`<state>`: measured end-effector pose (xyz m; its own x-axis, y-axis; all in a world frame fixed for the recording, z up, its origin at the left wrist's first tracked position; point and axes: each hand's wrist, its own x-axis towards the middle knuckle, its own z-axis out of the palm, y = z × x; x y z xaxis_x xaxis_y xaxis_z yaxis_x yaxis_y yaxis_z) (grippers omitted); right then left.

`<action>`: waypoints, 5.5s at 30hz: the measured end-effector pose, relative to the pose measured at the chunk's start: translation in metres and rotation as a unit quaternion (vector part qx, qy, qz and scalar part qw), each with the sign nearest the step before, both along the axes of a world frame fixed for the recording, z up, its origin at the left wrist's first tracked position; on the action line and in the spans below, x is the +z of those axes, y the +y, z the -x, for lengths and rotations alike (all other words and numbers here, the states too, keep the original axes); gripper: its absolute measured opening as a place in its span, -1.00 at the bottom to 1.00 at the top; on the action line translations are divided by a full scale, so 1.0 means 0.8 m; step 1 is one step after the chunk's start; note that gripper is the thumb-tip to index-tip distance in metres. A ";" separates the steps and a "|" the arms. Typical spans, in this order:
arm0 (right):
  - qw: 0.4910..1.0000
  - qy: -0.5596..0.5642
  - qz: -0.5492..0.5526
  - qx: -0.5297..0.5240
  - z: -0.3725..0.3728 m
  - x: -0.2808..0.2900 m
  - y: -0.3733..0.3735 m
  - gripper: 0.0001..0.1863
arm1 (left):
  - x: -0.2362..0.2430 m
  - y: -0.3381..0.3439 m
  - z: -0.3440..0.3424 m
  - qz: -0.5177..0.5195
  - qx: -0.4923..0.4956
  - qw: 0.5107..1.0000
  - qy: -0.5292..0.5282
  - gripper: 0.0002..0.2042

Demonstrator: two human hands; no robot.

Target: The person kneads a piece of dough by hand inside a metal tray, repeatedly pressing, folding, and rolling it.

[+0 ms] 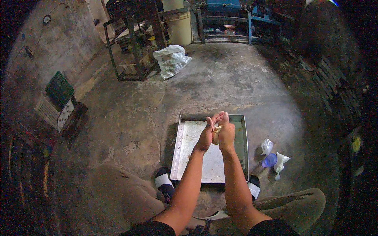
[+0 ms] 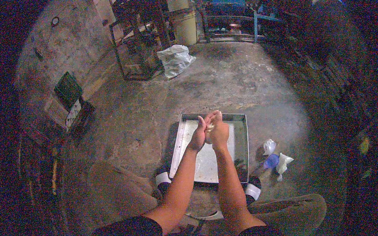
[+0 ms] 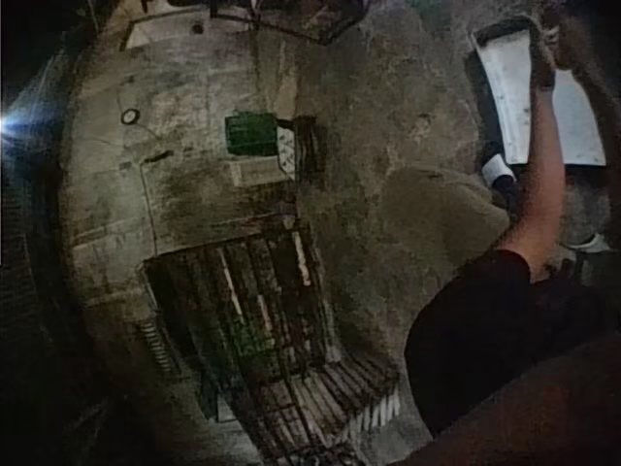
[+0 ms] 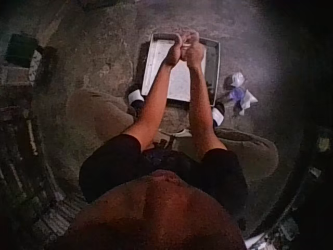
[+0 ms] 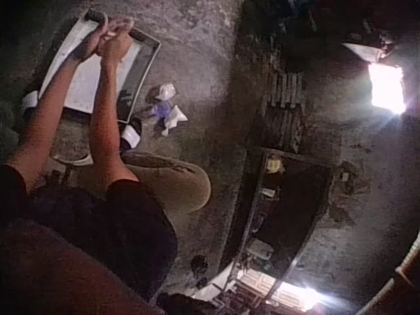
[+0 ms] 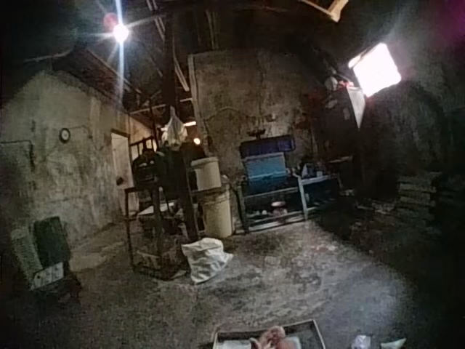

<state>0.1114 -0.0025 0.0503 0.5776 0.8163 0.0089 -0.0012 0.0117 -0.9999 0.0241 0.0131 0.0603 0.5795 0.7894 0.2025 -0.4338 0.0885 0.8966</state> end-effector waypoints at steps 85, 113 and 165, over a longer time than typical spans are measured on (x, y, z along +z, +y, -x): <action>0.932 -0.037 0.076 0.351 0.002 0.007 -0.001 -0.26 | -0.031 0.013 0.018 0.173 0.406 0.897 0.028 -0.49; 0.963 0.241 -0.058 0.103 -0.007 -0.016 -0.002 -0.32 | -0.023 -0.002 0.003 0.022 0.019 0.997 0.074 -0.31; 0.927 0.356 0.023 0.116 -0.056 -0.053 -0.005 -0.70 | -0.049 0.021 0.032 -0.003 -0.045 0.931 0.363 -0.56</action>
<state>0.1564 -0.0066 0.0078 0.2326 0.9096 -0.3443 -0.6583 -0.1134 -0.7442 -0.0016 0.0302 0.0211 0.6286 0.7316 -0.2639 0.2962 0.0885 0.9510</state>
